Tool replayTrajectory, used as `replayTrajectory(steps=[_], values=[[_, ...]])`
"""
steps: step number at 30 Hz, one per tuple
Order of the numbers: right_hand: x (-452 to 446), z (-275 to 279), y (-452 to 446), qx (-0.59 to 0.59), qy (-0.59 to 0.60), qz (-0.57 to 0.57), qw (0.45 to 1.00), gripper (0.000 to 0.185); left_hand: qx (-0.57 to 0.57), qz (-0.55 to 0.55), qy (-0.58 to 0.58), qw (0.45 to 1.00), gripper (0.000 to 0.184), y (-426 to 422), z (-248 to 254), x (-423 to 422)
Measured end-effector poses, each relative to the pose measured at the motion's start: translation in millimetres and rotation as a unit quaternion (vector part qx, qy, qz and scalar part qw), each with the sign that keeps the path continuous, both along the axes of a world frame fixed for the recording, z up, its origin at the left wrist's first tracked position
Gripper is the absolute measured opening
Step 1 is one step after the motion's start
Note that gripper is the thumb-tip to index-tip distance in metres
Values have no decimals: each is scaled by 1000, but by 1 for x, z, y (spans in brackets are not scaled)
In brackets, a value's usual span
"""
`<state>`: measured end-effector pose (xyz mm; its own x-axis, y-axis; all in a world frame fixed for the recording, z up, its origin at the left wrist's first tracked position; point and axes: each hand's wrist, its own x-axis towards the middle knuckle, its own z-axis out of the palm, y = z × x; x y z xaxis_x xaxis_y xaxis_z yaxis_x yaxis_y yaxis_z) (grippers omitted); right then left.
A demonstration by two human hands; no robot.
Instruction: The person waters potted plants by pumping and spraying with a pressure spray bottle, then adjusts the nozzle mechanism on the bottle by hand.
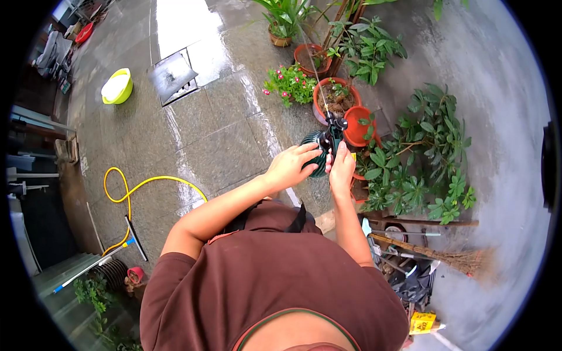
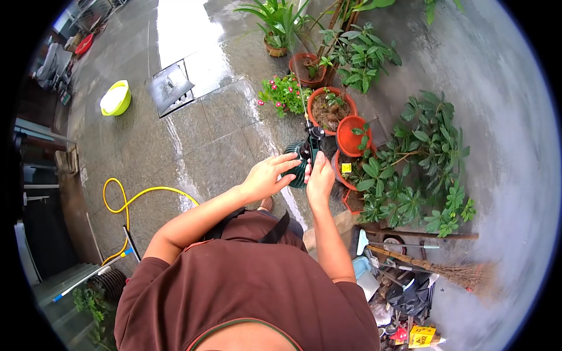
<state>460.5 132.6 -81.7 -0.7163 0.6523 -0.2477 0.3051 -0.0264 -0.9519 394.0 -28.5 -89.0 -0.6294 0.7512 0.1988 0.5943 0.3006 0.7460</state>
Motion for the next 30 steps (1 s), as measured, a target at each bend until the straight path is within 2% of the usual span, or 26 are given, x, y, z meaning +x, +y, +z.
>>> replayTrajectory(steps=[7,11,18,19,26,30], values=[[-36,-13,3,-13,-37,7,999,54,-38,-58,-52,996,38,-9,-5,-46],[-64,-12,-5,4,-58,0,998,53,-23,-71,-36,997,39,-11,-13,-83],[-133,6,-35,27,-29,-44,998,52,-22,-123,-55,991,42,-34,9,-173],[-144,11,-43,32,-25,-47,998,51,4,-125,-23,992,42,-39,4,-187],[-230,18,-87,34,-3,-68,997,53,19,-128,8,992,42,-80,13,-277],[-273,21,-103,49,-10,-65,997,55,28,-116,-5,993,42,-100,18,-310]])
